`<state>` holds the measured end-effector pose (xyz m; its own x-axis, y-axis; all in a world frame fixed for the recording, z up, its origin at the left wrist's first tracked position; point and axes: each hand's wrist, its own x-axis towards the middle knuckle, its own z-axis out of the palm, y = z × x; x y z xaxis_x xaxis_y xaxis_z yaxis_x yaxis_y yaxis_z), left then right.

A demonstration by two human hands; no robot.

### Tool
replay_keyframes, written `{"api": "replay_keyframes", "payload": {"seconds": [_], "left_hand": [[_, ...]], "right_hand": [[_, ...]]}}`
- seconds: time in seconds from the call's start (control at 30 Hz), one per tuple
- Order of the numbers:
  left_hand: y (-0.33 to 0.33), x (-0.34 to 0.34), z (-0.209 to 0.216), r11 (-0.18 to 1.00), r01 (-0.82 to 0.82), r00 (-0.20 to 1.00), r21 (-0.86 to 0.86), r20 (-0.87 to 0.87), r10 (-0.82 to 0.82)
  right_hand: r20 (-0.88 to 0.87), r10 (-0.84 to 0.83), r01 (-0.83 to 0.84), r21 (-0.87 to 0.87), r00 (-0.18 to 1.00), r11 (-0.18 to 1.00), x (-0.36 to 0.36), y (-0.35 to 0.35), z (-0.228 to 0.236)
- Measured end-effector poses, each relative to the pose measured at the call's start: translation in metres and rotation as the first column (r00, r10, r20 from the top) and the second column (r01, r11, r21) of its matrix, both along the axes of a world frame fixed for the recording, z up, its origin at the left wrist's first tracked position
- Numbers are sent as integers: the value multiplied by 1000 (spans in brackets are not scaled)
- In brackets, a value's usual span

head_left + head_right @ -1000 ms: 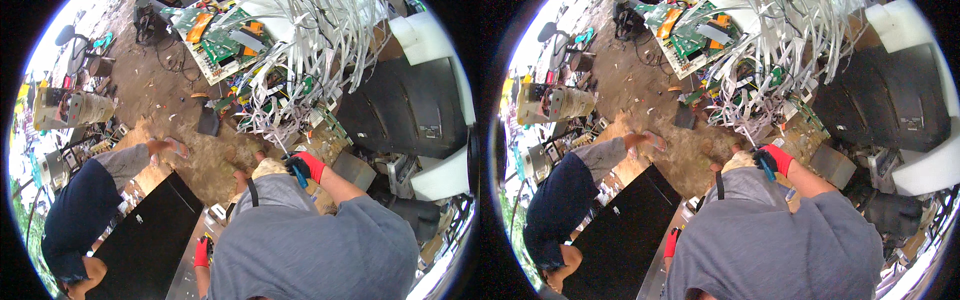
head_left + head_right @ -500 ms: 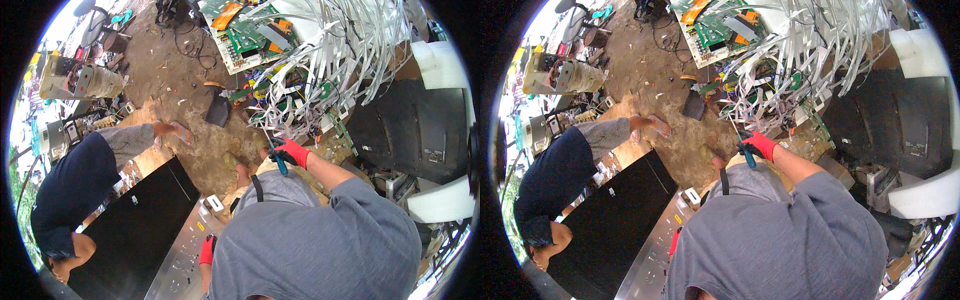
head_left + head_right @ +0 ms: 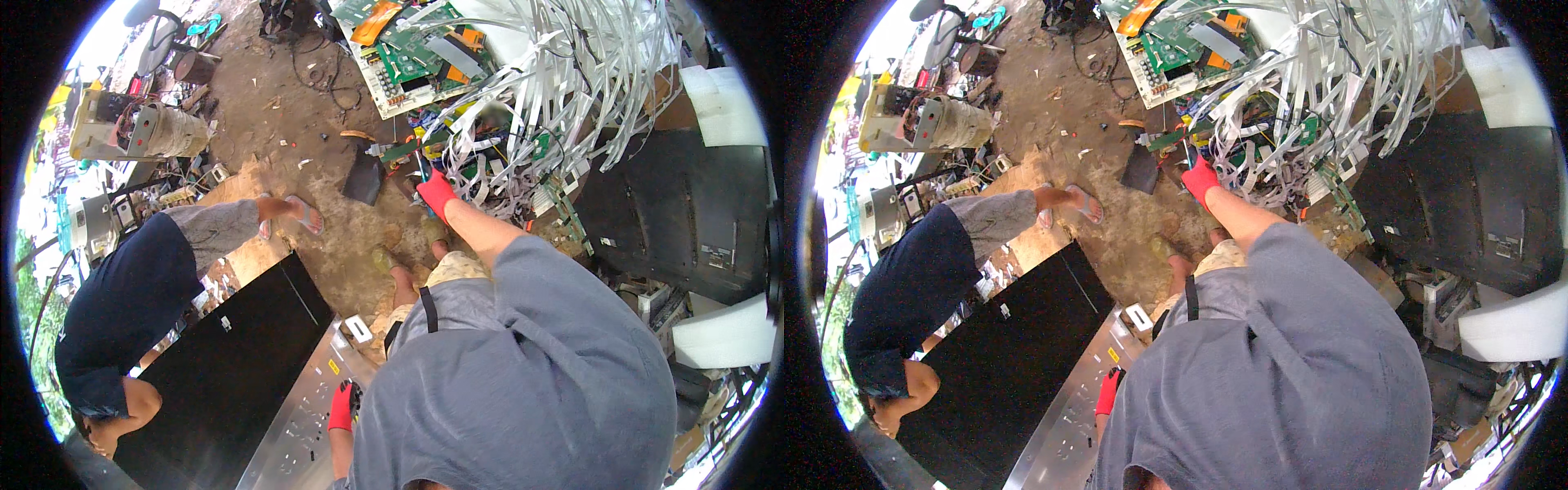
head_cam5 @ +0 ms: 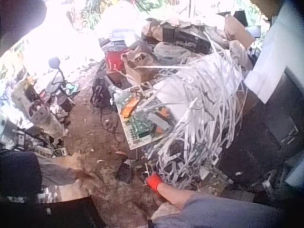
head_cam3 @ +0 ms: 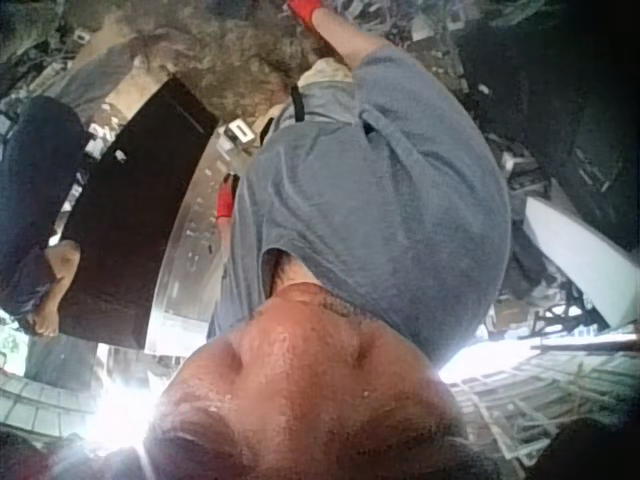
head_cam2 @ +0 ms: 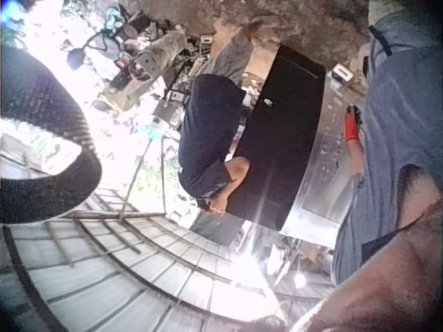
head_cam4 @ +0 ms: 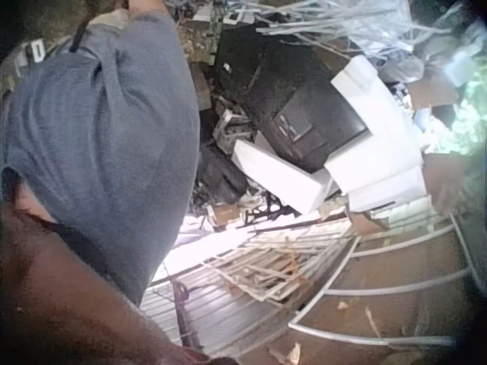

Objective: The person uses pliers and a screwdriver to remove screws and detach a white plastic component from a large metal appliance. They then remove an orange plastic piece and place the parts on the floor before moving to a pile of electronic waste.

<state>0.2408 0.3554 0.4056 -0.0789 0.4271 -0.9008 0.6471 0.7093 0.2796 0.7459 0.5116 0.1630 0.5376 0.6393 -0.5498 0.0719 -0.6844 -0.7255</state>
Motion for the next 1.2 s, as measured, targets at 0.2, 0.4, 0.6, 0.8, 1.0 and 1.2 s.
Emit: {"api": "replay_keyframes", "payload": {"seconds": [0.2,0.4,0.6,0.8,1.0,1.2], "left_hand": [[-14,-7,-2,997,-26,998,-73,-67,22],[-61,-39,-20,993,-112,989,22,-92,114],[-42,-30,-10,965,-85,996,-249,7,89],[-20,-16,-14,996,-65,997,-64,-43,62],[-10,-24,-30,984,-154,983,-90,90,162],[-3,-9,-18,982,-171,983,-79,59,176]], "right_hand": [[428,50,-8,-99,902,995,-2,44,-10],[552,266,-164,-229,790,960,3,52,-30],[508,179,-141,-112,842,984,-4,39,0],[420,-59,-71,288,906,955,35,-22,71],[451,0,-163,321,892,933,101,-49,121],[403,-216,-51,557,889,829,115,-19,193]]}}
